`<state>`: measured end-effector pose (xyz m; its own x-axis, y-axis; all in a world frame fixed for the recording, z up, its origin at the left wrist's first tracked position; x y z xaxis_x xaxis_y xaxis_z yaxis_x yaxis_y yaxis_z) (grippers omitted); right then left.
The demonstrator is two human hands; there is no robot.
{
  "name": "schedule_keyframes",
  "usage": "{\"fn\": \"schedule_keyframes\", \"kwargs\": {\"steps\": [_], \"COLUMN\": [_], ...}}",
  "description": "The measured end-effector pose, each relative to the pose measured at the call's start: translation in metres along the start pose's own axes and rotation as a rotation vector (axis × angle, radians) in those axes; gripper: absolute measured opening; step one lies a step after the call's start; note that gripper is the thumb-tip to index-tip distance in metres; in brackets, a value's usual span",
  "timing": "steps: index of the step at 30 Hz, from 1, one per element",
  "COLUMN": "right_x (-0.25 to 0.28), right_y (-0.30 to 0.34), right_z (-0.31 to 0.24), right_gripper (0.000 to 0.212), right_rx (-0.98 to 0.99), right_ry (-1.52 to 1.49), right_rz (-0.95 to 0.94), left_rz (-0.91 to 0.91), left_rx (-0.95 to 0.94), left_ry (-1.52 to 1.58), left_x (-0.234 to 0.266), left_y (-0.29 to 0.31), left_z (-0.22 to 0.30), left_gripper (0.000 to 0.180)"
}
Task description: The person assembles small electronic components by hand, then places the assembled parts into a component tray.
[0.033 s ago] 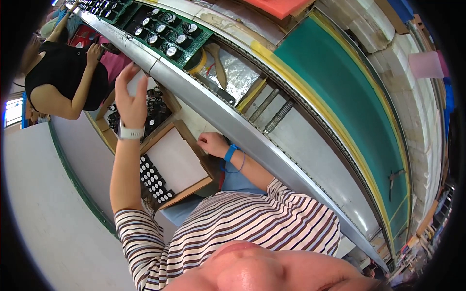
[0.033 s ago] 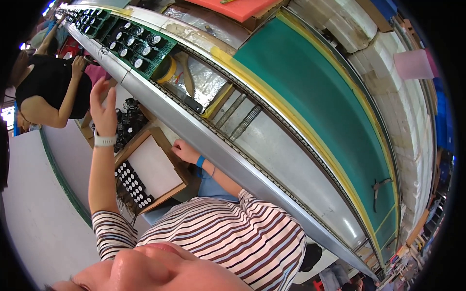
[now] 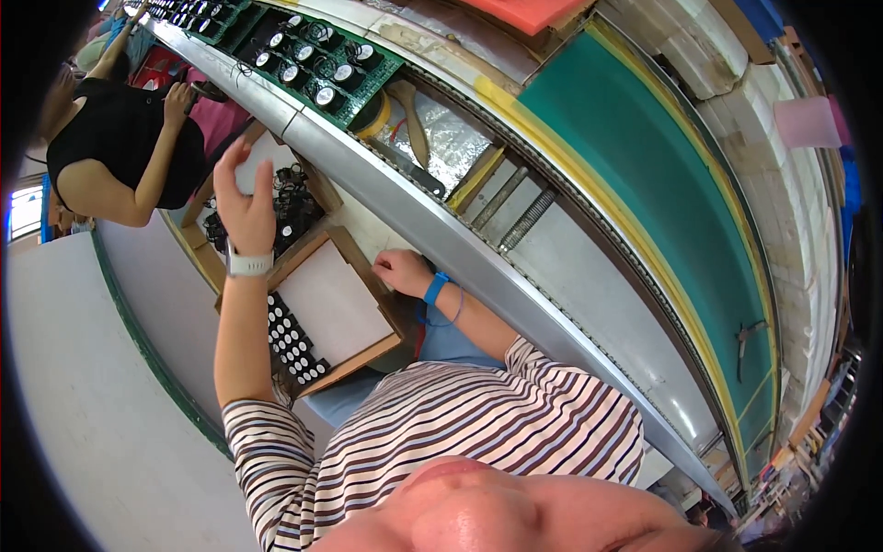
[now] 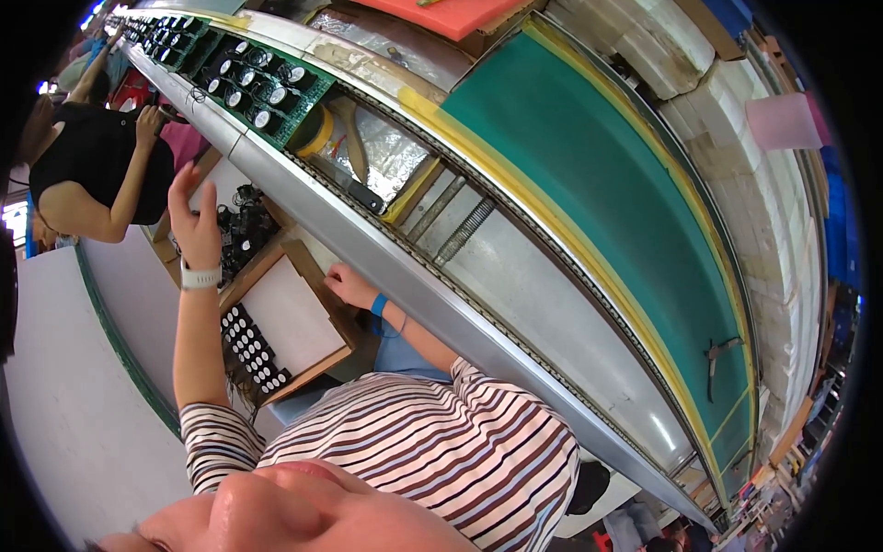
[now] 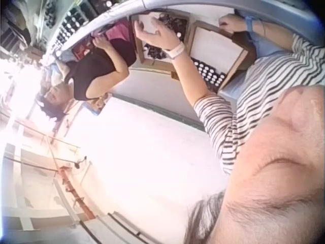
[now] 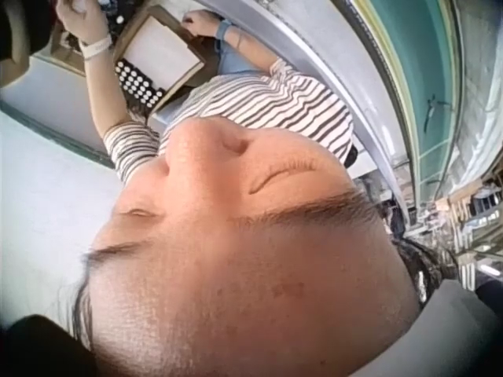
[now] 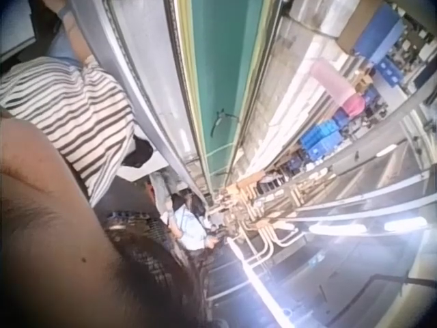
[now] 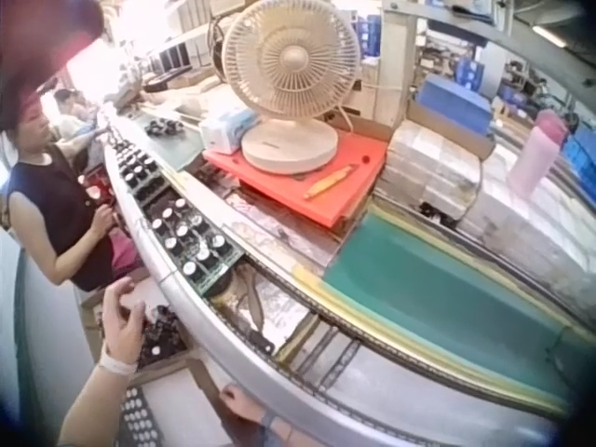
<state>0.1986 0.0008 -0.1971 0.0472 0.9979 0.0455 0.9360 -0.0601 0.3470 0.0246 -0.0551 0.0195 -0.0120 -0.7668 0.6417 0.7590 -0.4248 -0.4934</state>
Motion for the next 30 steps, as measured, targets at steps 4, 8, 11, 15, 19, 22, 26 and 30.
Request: {"fn": "schedule_keyframes", "kwargs": {"steps": [4,8,11,15,19,22,26,30], "right_x": [-0.001,-0.006,0.0,-0.001,-0.016,-0.019,-0.02,-0.022], "right_y": [-0.004,-0.011,-0.013,-0.004,0.014,0.041,0.074,0.091], "right_z": [-0.001,0.011,0.004,-0.005,-0.032,-0.061,-0.091,-0.106], "right_gripper": [0.019,0.018,0.016,0.015,0.012,0.014,0.013,0.012], "right_rx": [0.092,0.146,0.148,0.206,0.315,0.384,0.461,0.504], "right_ry": [0.067,0.15,0.018,-0.039,-0.014,0.077,0.206,0.239], "right_rz": [0.025,0.064,0.14,0.214,0.173,0.143,0.074,0.048], "left_rz": [0.062,0.183,0.038,-0.157,-0.183,-0.321,-0.396,-0.38], "left_rx": [0.181,0.622,0.656,0.533,0.415,0.556,0.51,0.54], "left_ry": [-0.218,-0.003,-0.225,-0.441,-0.63,-0.805,-0.927,-0.856], "left_x": [0.042,0.101,0.119,0.103,0.089,0.076,0.064,0.065], "left_y": [0.076,0.175,0.231,0.27,0.258,0.256,0.25,0.247], "left_z": [-0.063,-0.138,-0.139,-0.125,-0.129,-0.148,-0.152,-0.15], "left_gripper": [0.03,0.024,0.017,0.018,0.029,0.036,0.029,0.028]}}
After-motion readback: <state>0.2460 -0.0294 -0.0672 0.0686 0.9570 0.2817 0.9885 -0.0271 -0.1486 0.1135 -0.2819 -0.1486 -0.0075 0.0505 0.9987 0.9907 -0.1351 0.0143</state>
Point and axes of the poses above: each hand's wrist, its own y-axis away from the middle knuckle, its own x-axis out of the back of the hand, z = x × y, the point moved 5 cm from there along -y, towards the middle knuckle, and after that the axes turned 1 degree about -z, right-handed, at the moved point
